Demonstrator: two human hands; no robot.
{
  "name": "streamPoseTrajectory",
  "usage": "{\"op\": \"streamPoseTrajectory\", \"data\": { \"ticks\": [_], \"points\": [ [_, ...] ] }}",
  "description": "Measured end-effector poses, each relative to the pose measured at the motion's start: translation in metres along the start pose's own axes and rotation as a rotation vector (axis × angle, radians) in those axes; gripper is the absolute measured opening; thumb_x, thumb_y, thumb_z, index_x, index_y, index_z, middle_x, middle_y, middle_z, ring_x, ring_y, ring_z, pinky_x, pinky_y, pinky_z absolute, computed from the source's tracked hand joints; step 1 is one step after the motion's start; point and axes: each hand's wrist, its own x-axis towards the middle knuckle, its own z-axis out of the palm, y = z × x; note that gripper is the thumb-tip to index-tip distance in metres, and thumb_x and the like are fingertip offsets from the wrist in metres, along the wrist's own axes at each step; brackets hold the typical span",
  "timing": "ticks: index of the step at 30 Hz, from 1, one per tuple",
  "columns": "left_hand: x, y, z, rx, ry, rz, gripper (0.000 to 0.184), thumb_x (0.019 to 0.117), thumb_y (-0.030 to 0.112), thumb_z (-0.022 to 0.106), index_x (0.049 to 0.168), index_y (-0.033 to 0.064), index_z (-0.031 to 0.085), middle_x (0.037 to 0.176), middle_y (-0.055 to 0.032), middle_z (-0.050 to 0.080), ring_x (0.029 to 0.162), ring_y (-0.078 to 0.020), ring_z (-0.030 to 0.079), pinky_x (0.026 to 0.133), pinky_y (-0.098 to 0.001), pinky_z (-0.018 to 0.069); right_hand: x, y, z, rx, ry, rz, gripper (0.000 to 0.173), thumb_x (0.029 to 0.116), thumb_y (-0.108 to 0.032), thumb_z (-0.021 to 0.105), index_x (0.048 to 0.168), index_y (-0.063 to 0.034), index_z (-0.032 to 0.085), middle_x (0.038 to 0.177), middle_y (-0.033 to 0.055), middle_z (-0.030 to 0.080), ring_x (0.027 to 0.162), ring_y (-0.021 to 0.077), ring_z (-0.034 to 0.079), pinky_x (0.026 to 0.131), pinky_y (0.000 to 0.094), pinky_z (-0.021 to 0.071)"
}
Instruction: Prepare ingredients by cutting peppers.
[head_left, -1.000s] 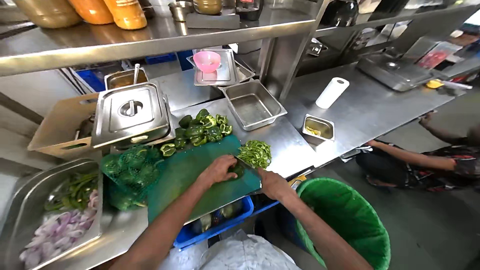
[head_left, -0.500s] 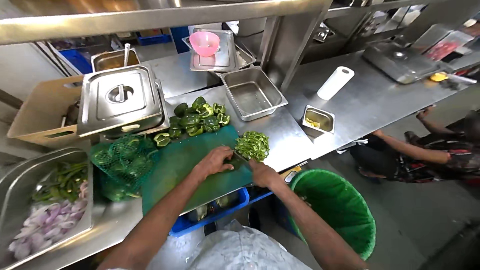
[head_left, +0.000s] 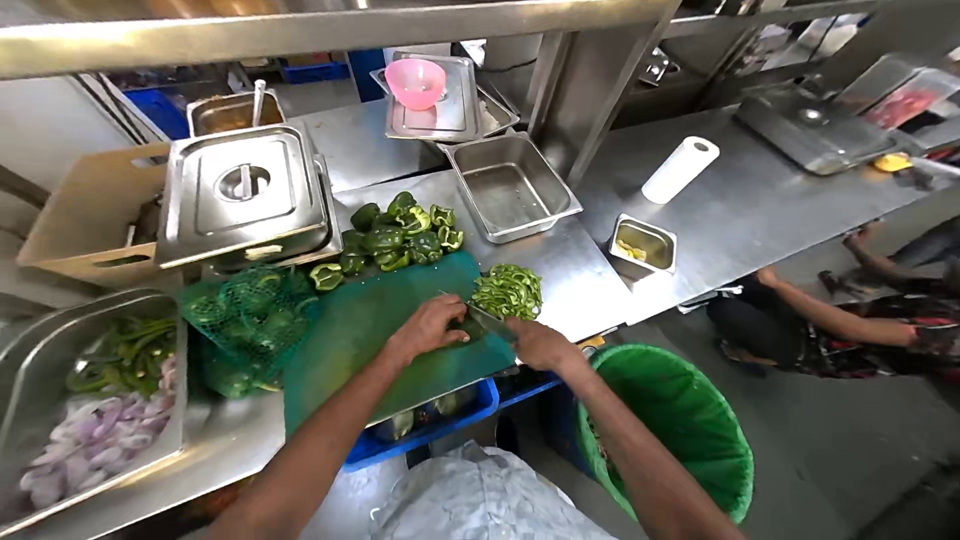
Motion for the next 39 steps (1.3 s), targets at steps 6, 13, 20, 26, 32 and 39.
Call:
{"op": "streamPoseTrajectory", "data": {
  "ticks": [6, 13, 20, 26, 32, 39],
  "points": [
    [-0.002, -0.001, 0.006, 0.009, 0.028, -0.006, 0.029, 0.0862, 0.035, 0.083, 0.093, 0.0084, 0.073, 0.112, -0.0056, 0.069, 0.110, -0.0207, 0.065, 0.100, -0.0399, 0.0548, 0.023, -0.005, 0.033, 0.020, -0.019, 0.038, 0.051, 0.1014, -0.020, 0.060, 0.149, -0.0196, 0.040, 0.110, 0.0215, 0.069, 0.097, 0.0419, 0.071, 0.079, 0.0623, 0.0576],
    [-0.005, 0.001, 0.006, -0.008, 0.054, -0.015, 0.030, 0.0869, 0.036, 0.083, 0.090, 0.0078, 0.073, 0.110, -0.0069, 0.070, 0.109, -0.0221, 0.065, 0.100, -0.0406, 0.0549, -0.010, -0.004, -0.001, -0.049, -0.014, 0.051, 0.049, 0.0977, -0.020, 0.065, 0.144, -0.0220, 0.051, 0.112, 0.0181, 0.071, 0.101, 0.0399, 0.070, 0.082, 0.0632, 0.0560],
    [-0.009, 0.002, 0.006, -0.020, 0.093, -0.027, 0.029, 0.0862, 0.035, 0.083, 0.088, 0.0087, 0.072, 0.108, -0.0056, 0.070, 0.110, -0.0213, 0.065, 0.100, -0.0401, 0.0550, -0.008, 0.000, -0.010, -0.068, -0.002, -0.001, 0.046, 0.0995, -0.021, 0.065, 0.144, -0.0211, 0.052, 0.112, 0.0191, 0.070, 0.102, 0.0413, 0.069, 0.083, 0.0655, 0.0551],
    [-0.010, 0.001, 0.009, -0.017, 0.094, -0.032, 0.030, 0.0871, 0.038, 0.082, 0.086, 0.0097, 0.072, 0.104, -0.0041, 0.069, 0.107, -0.0198, 0.065, 0.098, -0.0385, 0.0551, 0.023, -0.008, 0.029, 0.026, -0.034, 0.019, 0.051, 0.1028, -0.021, 0.059, 0.150, -0.0201, 0.041, 0.111, 0.0228, 0.069, 0.096, 0.0426, 0.070, 0.079, 0.0632, 0.0568],
    [-0.015, 0.004, 0.008, -0.019, 0.099, -0.059, 0.030, 0.0887, 0.037, 0.081, 0.086, 0.0080, 0.073, 0.102, -0.0063, 0.070, 0.105, -0.0221, 0.066, 0.098, -0.0401, 0.0552, -0.009, -0.004, 0.015, -0.008, -0.025, 0.056, 0.050, 0.0967, -0.022, 0.064, 0.145, -0.0213, 0.050, 0.113, 0.0196, 0.070, 0.100, 0.0409, 0.070, 0.081, 0.0647, 0.0558],
    [-0.020, -0.002, 0.006, -0.010, 0.038, -0.015, 0.037, 0.0896, 0.048, 0.076, 0.089, 0.0111, 0.073, 0.102, -0.0019, 0.070, 0.108, -0.0169, 0.065, 0.100, -0.0365, 0.0546, 0.021, -0.010, 0.053, 0.066, -0.033, 0.035, 0.051, 0.1036, -0.022, 0.055, 0.151, -0.0178, 0.038, 0.112, 0.0221, 0.069, 0.103, 0.0422, 0.070, 0.084, 0.0624, 0.0564]
  ]
}}
